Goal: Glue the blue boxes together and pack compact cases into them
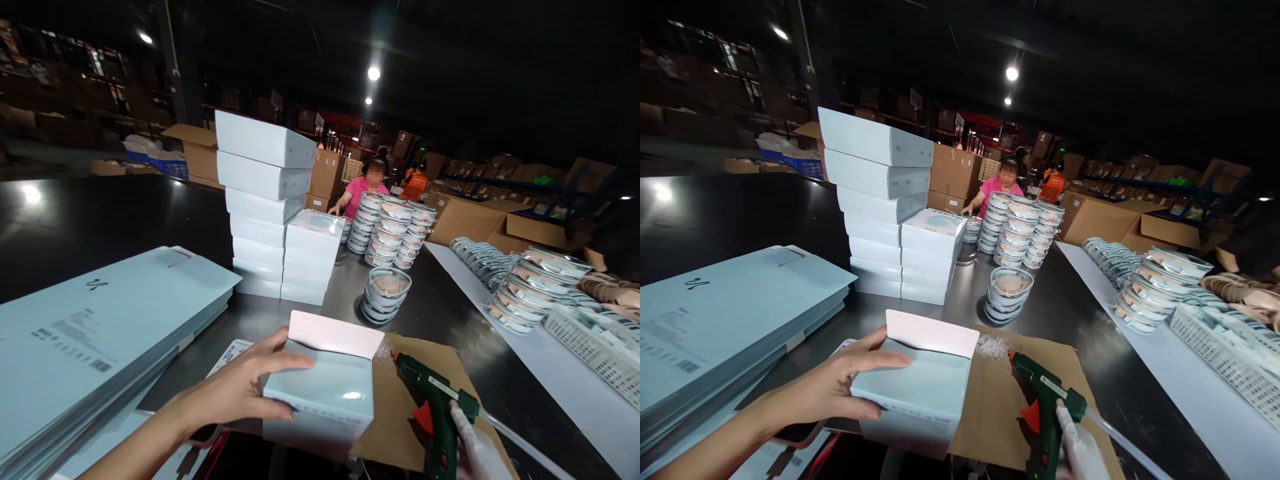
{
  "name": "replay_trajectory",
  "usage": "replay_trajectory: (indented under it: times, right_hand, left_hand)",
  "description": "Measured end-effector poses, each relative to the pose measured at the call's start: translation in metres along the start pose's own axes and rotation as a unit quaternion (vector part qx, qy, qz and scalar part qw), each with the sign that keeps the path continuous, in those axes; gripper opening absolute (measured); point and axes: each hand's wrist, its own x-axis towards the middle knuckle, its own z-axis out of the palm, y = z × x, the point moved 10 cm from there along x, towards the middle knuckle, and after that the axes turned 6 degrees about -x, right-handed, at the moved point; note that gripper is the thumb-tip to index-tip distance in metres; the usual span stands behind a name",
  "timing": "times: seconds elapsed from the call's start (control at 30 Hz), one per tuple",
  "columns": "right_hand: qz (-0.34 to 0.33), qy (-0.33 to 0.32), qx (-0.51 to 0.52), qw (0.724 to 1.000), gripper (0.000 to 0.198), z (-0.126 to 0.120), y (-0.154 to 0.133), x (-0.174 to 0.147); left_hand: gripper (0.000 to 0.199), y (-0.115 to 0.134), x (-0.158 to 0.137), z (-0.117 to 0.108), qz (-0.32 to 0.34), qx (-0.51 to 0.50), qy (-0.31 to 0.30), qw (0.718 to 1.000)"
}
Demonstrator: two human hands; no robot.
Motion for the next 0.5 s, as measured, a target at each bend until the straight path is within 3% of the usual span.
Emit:
replay_trajectory:
  times: [0.07,0.13,0.17,0.23,0.3,0.37,0.43,0.5]
  right_hand:
    - [-0.074,0.098,-0.143,0.982,0.046,-0.021,-0.025,-0.007]
    - [-0.194,0.121,-0.163,0.960,0.043,-0.003,-0.066,-0.028]
    - [-0.260,0.089,-0.115,0.955,0.060,0.018,-0.087,-0.040]
    - [-0.363,-0.085,-0.060,0.926,0.102,0.083,-0.119,-0.068]
    - [-0.420,-0.211,-0.062,0.881,0.112,0.131,-0.130,-0.093]
    - [-0.449,-0.237,-0.102,0.855,0.097,0.150,-0.126,-0.101]
    - [-0.482,-0.206,-0.147,0.839,0.081,0.149,-0.120,-0.102]
    - [-0.521,-0.191,-0.173,0.814,0.078,0.149,-0.120,-0.106]
  left_hand:
    - [0.057,0.000,0.000,-0.001,-0.012,0.003,-0.005,1.000]
    - [0.056,-0.001,0.000,-0.002,-0.020,0.002,-0.006,1.000]
    - [0.056,-0.003,-0.001,-0.001,-0.023,-0.002,-0.008,1.000]
    - [0.054,-0.008,-0.002,0.003,-0.019,-0.014,-0.009,1.000]
    - [0.049,-0.012,-0.004,0.009,0.009,-0.042,0.011,0.999]
    - [0.052,-0.012,-0.007,0.009,0.066,-0.111,0.072,0.989]
    - [0.061,-0.007,-0.013,0.003,0.141,-0.168,0.137,0.966]
    - [0.064,0.001,-0.017,0.001,0.188,-0.166,0.148,0.957]
